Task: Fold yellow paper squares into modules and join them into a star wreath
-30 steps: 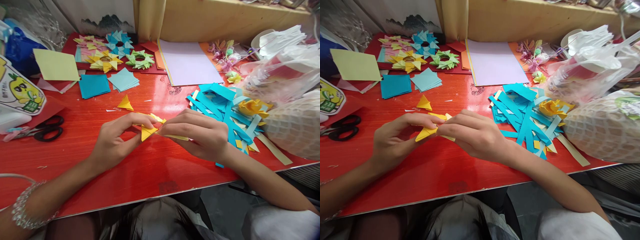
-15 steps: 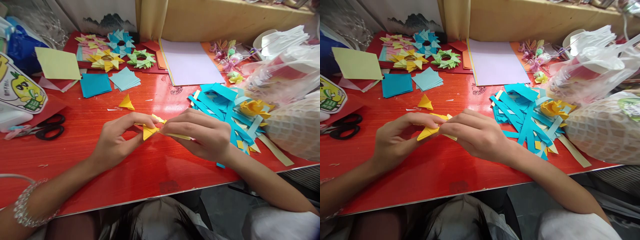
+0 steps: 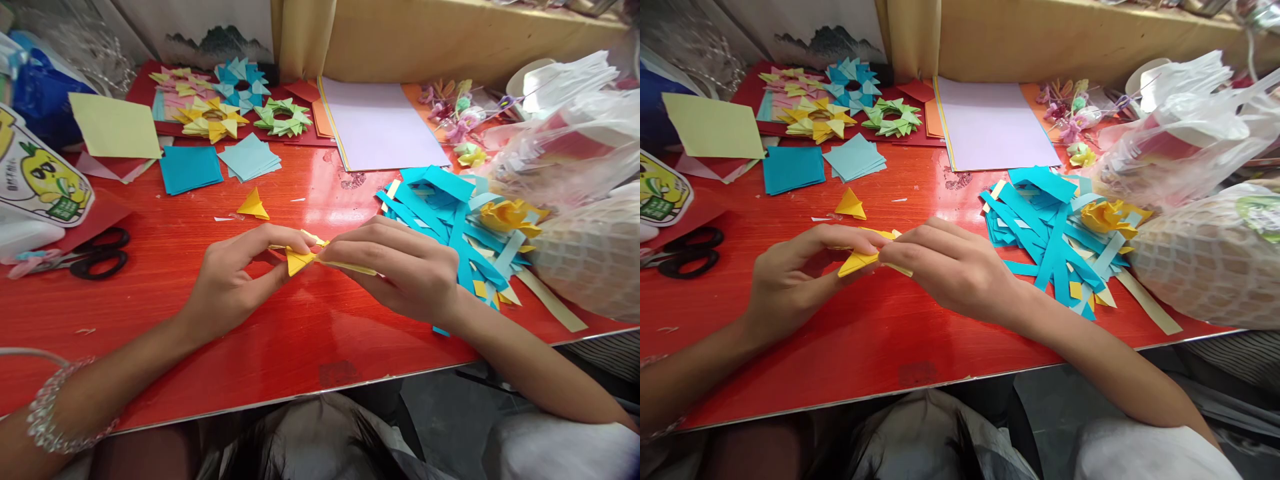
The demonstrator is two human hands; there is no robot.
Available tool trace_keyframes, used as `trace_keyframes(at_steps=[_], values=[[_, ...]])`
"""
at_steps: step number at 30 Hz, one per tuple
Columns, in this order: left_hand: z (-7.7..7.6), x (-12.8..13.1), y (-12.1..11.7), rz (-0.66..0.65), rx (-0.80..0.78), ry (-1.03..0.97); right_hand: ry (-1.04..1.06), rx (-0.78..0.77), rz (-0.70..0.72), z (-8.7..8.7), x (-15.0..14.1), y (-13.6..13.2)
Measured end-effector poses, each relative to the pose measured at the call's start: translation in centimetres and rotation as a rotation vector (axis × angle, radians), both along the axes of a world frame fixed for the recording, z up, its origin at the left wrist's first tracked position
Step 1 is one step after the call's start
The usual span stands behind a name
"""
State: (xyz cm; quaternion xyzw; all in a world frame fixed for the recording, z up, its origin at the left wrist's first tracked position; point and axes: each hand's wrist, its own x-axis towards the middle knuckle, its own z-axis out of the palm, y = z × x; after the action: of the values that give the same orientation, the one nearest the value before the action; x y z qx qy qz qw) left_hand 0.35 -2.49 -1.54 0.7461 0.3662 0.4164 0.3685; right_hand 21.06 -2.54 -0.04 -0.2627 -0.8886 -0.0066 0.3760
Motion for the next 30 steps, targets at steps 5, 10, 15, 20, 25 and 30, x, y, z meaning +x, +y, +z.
trace_keyframes(at_steps=[5,10,15,20,25,30], values=[[-0.08,-0.01,0.18,0.045,-0.022,0.029,-0.004,-0.074,-0.077,0.24,0.17,0.12],[0.1,0.06,0.21,0.078,-0.041,0.033,0.031,-0.164,-0.096,0.41,0.24,0.2],[0.48,0.14,0.05,0.117,0.001,0.077,0.078,-0.312,-0.077,0.79,0.17,0.08],[0.52,0.11,-0.06,0.139,0.071,0.128,0.106,-0.359,-0.067,0.73,0.18,0.05],[0.53,0.11,0.06,0.154,0.253,0.217,0.062,-0.256,-0.096,0.38,0.1,0.07],[0.48,0.15,0.16,0.166,0.239,0.21,0.073,-0.373,-0.098,0.44,0.02,0.15]])
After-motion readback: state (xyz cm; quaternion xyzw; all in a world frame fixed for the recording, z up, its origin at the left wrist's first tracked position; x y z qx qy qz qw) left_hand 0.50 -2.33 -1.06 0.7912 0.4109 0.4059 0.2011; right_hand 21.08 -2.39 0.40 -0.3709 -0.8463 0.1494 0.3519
